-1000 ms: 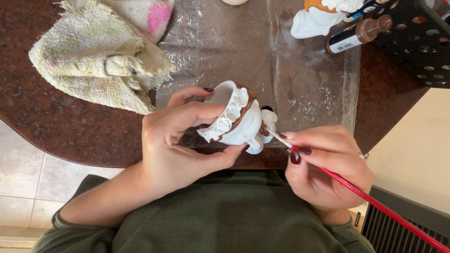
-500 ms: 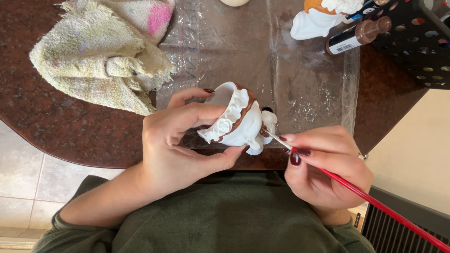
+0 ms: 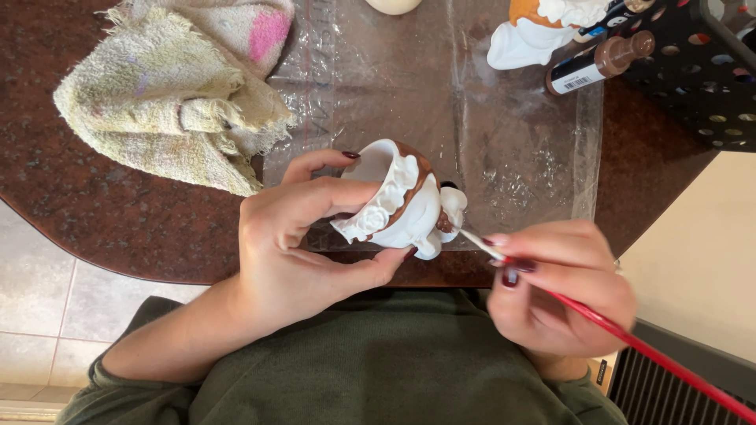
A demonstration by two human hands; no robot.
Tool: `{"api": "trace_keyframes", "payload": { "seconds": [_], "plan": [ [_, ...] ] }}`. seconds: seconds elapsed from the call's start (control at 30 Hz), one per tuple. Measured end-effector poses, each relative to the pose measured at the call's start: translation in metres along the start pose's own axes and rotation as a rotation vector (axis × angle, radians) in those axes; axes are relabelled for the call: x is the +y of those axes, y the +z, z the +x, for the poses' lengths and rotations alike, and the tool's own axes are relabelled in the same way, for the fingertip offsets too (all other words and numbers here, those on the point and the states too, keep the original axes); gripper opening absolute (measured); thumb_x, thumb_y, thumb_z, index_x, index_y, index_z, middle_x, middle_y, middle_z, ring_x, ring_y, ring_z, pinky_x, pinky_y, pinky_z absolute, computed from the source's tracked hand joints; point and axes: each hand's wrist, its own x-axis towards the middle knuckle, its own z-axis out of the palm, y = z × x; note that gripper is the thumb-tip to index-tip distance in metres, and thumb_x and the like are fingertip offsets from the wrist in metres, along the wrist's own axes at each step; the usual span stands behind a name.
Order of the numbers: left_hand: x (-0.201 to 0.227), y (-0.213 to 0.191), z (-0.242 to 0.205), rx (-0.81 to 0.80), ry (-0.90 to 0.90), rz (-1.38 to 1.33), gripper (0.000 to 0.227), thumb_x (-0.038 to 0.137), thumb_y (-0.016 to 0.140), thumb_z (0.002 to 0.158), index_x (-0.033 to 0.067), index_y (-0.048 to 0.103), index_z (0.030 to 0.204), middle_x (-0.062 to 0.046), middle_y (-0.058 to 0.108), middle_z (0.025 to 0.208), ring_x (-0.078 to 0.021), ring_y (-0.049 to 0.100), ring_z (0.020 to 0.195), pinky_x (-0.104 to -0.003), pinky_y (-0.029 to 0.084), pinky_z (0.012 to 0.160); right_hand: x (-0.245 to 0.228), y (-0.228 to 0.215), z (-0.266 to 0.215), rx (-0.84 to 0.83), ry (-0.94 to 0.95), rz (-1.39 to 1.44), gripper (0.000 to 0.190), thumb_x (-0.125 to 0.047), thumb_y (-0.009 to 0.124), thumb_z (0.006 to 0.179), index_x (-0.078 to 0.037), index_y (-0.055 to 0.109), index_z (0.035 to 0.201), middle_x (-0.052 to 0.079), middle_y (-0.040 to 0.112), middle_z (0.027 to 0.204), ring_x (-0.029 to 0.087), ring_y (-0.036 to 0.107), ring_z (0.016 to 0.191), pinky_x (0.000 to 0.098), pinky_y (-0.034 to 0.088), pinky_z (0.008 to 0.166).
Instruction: Painting a small ceramic figure with brown paint using a fine brush.
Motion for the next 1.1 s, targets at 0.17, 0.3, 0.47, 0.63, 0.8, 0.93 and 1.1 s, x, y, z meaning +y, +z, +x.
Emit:
{"api": "trace_keyframes", "payload": {
  "seconds": [0.17, 0.3, 0.47, 0.63, 0.8, 0.93, 1.1],
  "plan": [
    [0.0, 0.0, 0.0, -0.008, 0.01, -0.016, 0.039, 0.011, 0.094, 0.077, 0.0054, 0.073, 0.111, -0.003, 0.078, 0.1, -0.0126, 0.077, 0.09, -0.04, 0.052, 0.11, -0.005, 0.004, 0.0, 0.067, 0.057, 0.039, 0.023, -0.008, 0.074, 0.099, -0.003, 0.054, 0.11, 0.017, 0.072, 0.103, 0.022, 0.073, 0.085, 0.0243, 0.059, 0.072],
    [-0.001, 0.0, -0.001, -0.002, 0.007, -0.008, 0.041, 0.011, 0.094, 0.077, 0.0044, 0.073, 0.111, -0.004, 0.078, 0.099, -0.0123, 0.076, 0.091, -0.04, 0.051, 0.11, 0.001, 0.001, -0.007, 0.041, 0.075, 0.047, 0.022, -0.006, 0.074, 0.102, -0.002, 0.054, 0.112, 0.02, 0.072, 0.103, 0.023, 0.073, 0.084, 0.0252, 0.059, 0.07],
    [-0.003, -0.003, -0.001, -0.024, -0.01, -0.052, 0.041, 0.011, 0.094, 0.078, 0.0041, 0.073, 0.113, -0.005, 0.079, 0.102, -0.0109, 0.077, 0.091, -0.04, 0.049, 0.113, 0.015, -0.003, -0.001, 0.281, 0.004, 0.12, 0.022, -0.007, 0.073, 0.096, 0.0, 0.054, 0.105, 0.019, 0.072, 0.096, 0.021, 0.07, 0.074, 0.0243, 0.054, 0.057],
    [-0.006, -0.025, 0.005, -0.1, -0.085, -0.224, 0.039, 0.011, 0.092, 0.083, 0.0053, 0.074, 0.117, -0.005, 0.081, 0.104, -0.0106, 0.077, 0.094, -0.038, 0.051, 0.113, 0.018, -0.024, -0.007, 0.418, 0.077, 0.202, 0.023, -0.007, 0.071, 0.102, 0.002, 0.051, 0.109, 0.022, 0.069, 0.098, 0.02, 0.066, 0.068, 0.0241, 0.052, 0.053],
    [0.003, -0.049, 0.017, -0.268, 0.135, -0.36, 0.033, 0.013, 0.093, 0.075, 0.0071, 0.07, 0.098, -0.001, 0.074, 0.088, -0.0092, 0.071, 0.074, -0.04, 0.045, 0.113, 0.036, -0.04, -0.028, 0.436, 0.18, 0.222, 0.025, -0.007, 0.071, 0.118, 0.006, 0.05, 0.115, 0.027, 0.063, 0.106, 0.022, 0.062, 0.068, 0.0283, 0.054, 0.061],
    [0.023, -0.057, 0.026, -0.348, 0.248, -0.321, 0.032, 0.013, 0.095, 0.077, 0.0081, 0.069, 0.095, 0.001, 0.073, 0.084, -0.009, 0.069, 0.069, -0.039, 0.046, 0.11, 0.04, -0.043, -0.03, 0.418, 0.164, 0.22, 0.025, -0.007, 0.071, 0.12, 0.008, 0.051, 0.117, 0.027, 0.063, 0.106, 0.022, 0.062, 0.069, 0.0293, 0.055, 0.063],
    [0.031, -0.062, 0.037, -0.409, 0.409, -0.284, 0.025, 0.014, 0.091, 0.084, 0.0106, 0.071, 0.098, 0.0, 0.076, 0.087, -0.0099, 0.073, 0.078, -0.042, 0.048, 0.109, 0.042, -0.046, -0.033, 0.399, 0.172, 0.178, 0.025, -0.01, 0.07, 0.118, 0.009, 0.054, 0.117, 0.026, 0.064, 0.107, 0.022, 0.064, 0.073, 0.0284, 0.058, 0.067]
  ]
}}
